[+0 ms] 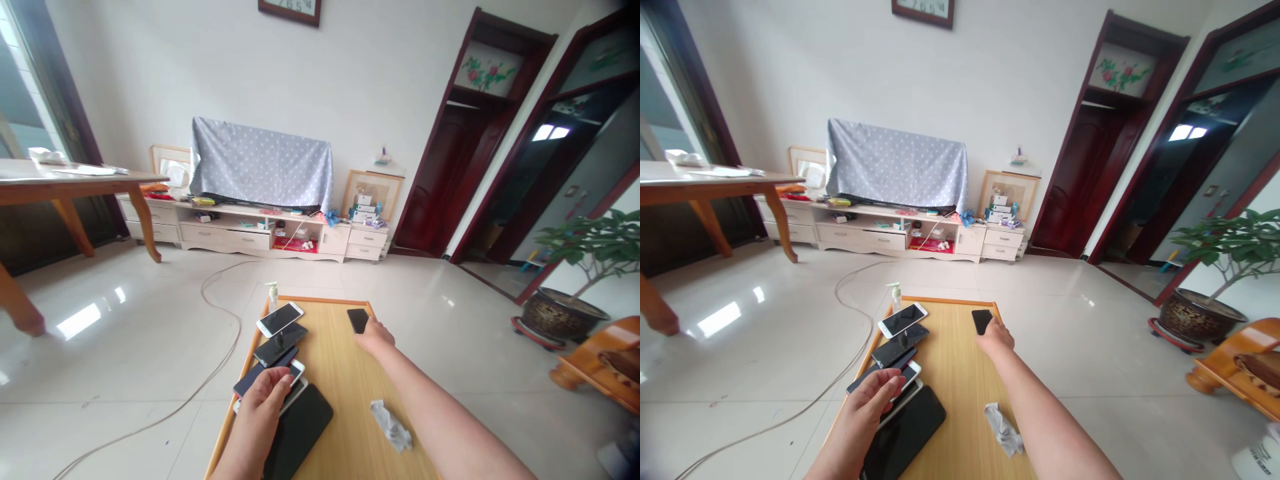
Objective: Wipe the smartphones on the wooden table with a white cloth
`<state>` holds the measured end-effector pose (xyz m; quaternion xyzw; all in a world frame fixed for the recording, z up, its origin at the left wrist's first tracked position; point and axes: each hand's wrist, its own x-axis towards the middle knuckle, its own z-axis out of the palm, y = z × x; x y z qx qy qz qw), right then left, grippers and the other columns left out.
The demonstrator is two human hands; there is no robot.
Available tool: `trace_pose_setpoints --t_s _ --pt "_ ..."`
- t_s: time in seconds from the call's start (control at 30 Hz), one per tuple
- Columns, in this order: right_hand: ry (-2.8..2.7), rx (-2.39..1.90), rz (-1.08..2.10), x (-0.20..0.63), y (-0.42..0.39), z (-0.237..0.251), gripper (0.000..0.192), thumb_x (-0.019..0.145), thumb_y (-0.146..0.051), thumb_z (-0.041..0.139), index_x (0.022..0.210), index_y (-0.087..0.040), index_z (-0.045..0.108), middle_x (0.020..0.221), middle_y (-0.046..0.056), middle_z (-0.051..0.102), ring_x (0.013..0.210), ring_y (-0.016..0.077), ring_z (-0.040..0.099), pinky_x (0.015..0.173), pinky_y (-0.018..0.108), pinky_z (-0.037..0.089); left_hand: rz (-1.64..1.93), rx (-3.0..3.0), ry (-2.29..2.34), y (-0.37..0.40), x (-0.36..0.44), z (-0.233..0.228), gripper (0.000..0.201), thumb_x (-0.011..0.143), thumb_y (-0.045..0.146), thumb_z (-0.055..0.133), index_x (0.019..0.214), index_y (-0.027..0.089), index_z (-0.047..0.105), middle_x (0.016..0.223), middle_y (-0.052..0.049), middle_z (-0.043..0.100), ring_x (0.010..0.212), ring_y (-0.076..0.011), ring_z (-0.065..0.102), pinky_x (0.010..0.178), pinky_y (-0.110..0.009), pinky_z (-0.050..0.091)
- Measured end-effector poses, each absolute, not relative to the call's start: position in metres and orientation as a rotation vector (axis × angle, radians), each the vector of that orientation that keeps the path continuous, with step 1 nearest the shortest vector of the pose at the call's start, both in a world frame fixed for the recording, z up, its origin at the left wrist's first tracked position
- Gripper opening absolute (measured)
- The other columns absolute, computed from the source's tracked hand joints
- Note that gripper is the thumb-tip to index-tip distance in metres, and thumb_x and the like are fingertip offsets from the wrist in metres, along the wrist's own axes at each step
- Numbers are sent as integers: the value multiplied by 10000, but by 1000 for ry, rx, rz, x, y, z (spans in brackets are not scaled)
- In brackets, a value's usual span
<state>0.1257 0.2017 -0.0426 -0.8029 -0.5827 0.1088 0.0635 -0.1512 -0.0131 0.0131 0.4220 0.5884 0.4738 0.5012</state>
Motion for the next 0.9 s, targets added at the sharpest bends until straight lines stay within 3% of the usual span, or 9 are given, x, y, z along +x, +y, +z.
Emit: trace_pose_setpoints --t_s 0.37,0.6,0.73,0.83,0.9 --pt "-1780 -2446 292 122 205 -49 635 699 -498 695 1238 -203 532 1183 150 633 1131 316 585 847 407 459 1156 998 1437 -8 -150 7 455 830 636 584 1046 241 646 984 -17 727 991 -224 659 784 -290 485" --pt "-1808 -2399 257 122 194 -40 498 727 -535 673 1093 -199 642 1088 161 675 1156 355 539 879 456 431 1180 1035 1467 -7 -154 6 463 820 631 592 1050 234 651 980 -20 733 988 -221 662 823 -297 481" --pt "-1816 -2309 158 124 179 -29 589 811 -584 588 1221 -162 606 1198 198 634 1193 390 504 912 505 420 1181 1064 1460 -8 -156 2 465 820 628 591 1047 226 651 988 -29 735 976 -219 661 802 -295 482" --pt "-1895 -2152 99 117 153 -21 535 927 -493 467 1344 -166 539 1296 180 599 1250 349 479 990 486 390 1195 1078 1477 -9 -159 -3 456 822 609 600 1050 217 652 1018 -45 736 992 -227 667 804 -305 490" --pt "-1997 -2019 115 105 125 -19 446 967 -417 430 1348 -221 554 1294 111 626 1241 278 511 1023 412 391 1218 1098 1504 -10 -162 -6 457 826 596 598 1059 207 656 1018 -58 739 989 -233 673 807 -318 498"
